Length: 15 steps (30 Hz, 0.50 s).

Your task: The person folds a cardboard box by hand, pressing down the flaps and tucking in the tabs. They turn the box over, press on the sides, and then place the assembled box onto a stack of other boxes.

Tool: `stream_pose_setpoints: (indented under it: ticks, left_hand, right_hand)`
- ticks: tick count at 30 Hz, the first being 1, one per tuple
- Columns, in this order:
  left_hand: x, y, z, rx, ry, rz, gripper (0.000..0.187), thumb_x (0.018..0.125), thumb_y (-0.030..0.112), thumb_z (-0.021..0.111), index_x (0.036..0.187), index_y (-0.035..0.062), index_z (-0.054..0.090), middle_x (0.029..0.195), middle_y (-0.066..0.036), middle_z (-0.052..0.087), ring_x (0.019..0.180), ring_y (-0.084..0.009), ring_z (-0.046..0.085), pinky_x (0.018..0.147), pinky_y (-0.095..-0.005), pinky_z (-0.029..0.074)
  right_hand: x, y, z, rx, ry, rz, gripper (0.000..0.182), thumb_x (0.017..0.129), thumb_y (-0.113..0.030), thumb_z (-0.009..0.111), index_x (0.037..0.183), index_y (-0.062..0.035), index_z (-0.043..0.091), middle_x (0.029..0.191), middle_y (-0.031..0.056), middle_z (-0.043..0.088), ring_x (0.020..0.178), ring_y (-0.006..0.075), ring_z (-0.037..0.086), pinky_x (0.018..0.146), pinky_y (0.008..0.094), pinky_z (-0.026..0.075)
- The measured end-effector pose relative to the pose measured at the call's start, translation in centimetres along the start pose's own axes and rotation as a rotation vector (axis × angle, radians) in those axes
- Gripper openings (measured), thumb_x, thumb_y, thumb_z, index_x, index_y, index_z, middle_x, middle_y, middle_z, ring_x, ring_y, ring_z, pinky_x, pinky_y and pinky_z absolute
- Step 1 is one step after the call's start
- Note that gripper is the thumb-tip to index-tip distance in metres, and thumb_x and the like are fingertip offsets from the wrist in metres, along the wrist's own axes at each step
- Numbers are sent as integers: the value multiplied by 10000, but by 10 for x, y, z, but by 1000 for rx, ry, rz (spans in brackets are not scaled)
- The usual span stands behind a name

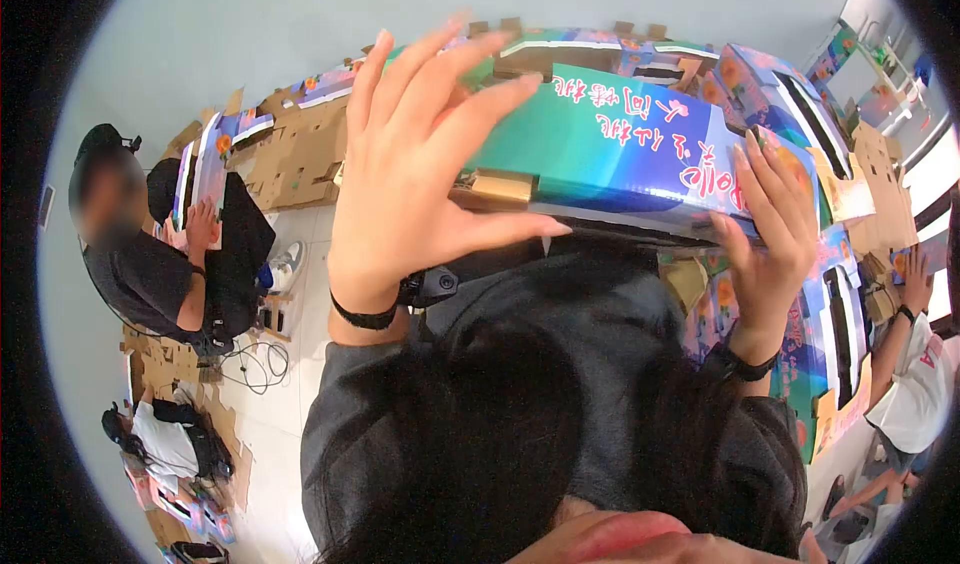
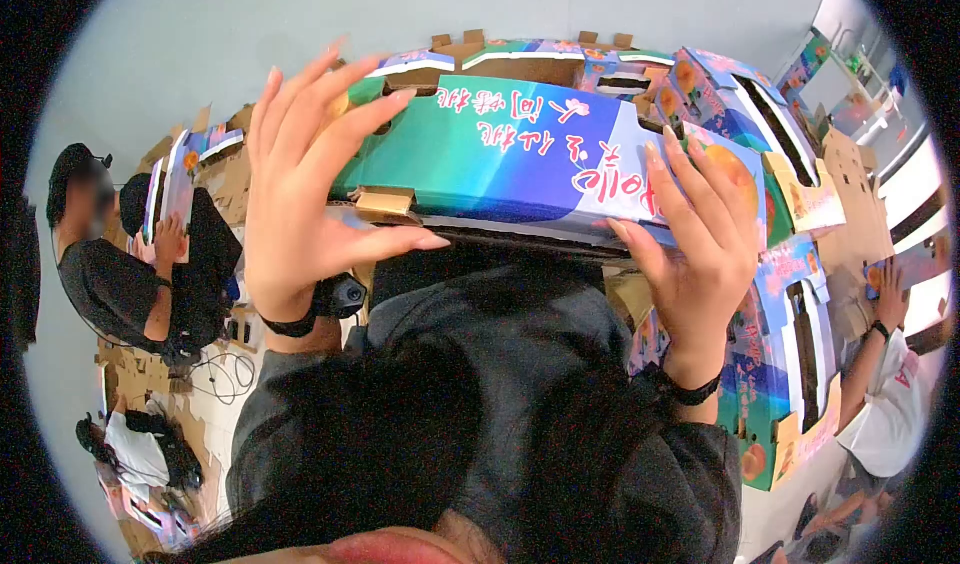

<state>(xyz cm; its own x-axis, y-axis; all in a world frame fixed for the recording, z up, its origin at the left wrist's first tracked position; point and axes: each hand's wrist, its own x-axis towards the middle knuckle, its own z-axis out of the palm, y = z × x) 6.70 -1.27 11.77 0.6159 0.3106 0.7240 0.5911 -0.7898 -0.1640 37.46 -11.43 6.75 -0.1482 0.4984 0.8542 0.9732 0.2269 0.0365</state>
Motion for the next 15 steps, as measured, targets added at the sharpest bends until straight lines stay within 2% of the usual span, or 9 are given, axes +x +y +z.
stream_pose_setpoints:
  ticks: [3, 6, 9, 12, 15]
  left_hand:
    - [1, -4, 1, 36, -81, -55, 932, 586, 595, 883, 1369, 145, 648, 1490, -132, 548, 1459, -383, 422, 1206, -602, 222]
    - [-3, -6, 9, -80, -93, -83, 951, 599, 575, 885, 1398, 133, 621, 1520, -144, 519, 1474, -392, 398, 1207, -614, 218]
    - [-9, -2, 9, -55, -108, -123, 930, 610, 551, 885, 1396, 130, 619, 1525, -142, 514, 1464, -395, 411, 1212, -601, 221]
    - [-13, 4, 10, -39, -80, -119, 895, 612, 604, 871, 1325, 113, 643, 1453, -173, 558, 1421, -387, 456, 1187, -584, 263]
    - [-22, 11, 9, -87, -77, -166, 920, 593, 545, 890, 1358, 107, 626, 1495, -139, 537, 1419, -380, 465, 1190, -569, 269]
  right_hand:
    - [0, 3, 0, 14, -5, -5, 560, 700, -304, 874, 1185, -49, 760, 1257, 114, 731, 1195, 313, 671, 1000, 416, 509]
    - [-2, 0, 0, 31, 9, 19, 538, 690, -288, 883, 1154, -40, 768, 1243, 119, 737, 1187, 314, 677, 999, 416, 511]
    - [-4, -3, -1, 61, 20, 15, 528, 682, -273, 891, 1140, -38, 772, 1238, 123, 738, 1193, 315, 675, 999, 416, 512]
    - [-5, -4, -4, 76, 19, 18, 527, 674, -274, 896, 1130, -39, 776, 1232, 126, 740, 1191, 321, 676, 997, 420, 513]
    - [-10, -4, -5, 87, 3, 10, 545, 664, -302, 900, 1127, -41, 777, 1233, 131, 739, 1190, 330, 675, 987, 419, 518]
